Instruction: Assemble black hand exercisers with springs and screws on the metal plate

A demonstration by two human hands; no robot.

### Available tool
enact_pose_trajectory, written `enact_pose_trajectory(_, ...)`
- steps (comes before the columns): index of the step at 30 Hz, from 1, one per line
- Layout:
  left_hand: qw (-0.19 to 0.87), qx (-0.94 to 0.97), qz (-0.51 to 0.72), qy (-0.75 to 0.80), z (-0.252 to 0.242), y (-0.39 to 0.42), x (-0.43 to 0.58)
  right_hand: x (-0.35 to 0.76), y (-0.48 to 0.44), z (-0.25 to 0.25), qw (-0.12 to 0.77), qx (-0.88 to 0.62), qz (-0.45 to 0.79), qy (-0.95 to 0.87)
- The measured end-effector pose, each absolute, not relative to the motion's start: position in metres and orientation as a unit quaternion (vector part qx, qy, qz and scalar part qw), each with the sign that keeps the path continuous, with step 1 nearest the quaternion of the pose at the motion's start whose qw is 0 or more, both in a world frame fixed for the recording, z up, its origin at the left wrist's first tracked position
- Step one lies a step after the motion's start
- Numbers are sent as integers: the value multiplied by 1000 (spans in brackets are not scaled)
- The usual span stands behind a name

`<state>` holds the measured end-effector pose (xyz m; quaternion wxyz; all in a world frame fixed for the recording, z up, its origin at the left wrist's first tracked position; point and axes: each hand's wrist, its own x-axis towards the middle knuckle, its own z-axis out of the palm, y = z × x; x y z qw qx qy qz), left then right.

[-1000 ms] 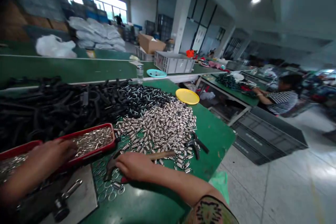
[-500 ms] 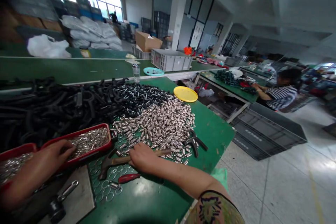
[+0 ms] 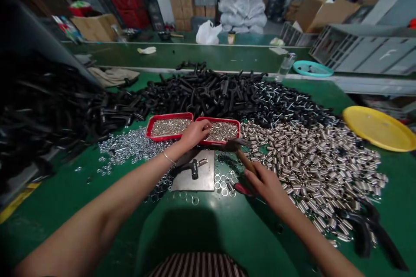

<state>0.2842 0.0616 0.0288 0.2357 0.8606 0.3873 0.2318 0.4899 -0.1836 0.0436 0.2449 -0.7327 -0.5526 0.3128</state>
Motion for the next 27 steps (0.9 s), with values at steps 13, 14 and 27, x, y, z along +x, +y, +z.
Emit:
enact_pose_trajectory(13,439,748,233,439,9,-18,191,434,-185,28,326,-637,548,-433)
enact_pose_trajectory(14,437,750,227,442,8,-17,192,431,-181,28,324,-635,544,-444)
enact_pose_trajectory(27,182,925,121,310,18,-20,196,430,-176,34,271,-646,475,-532)
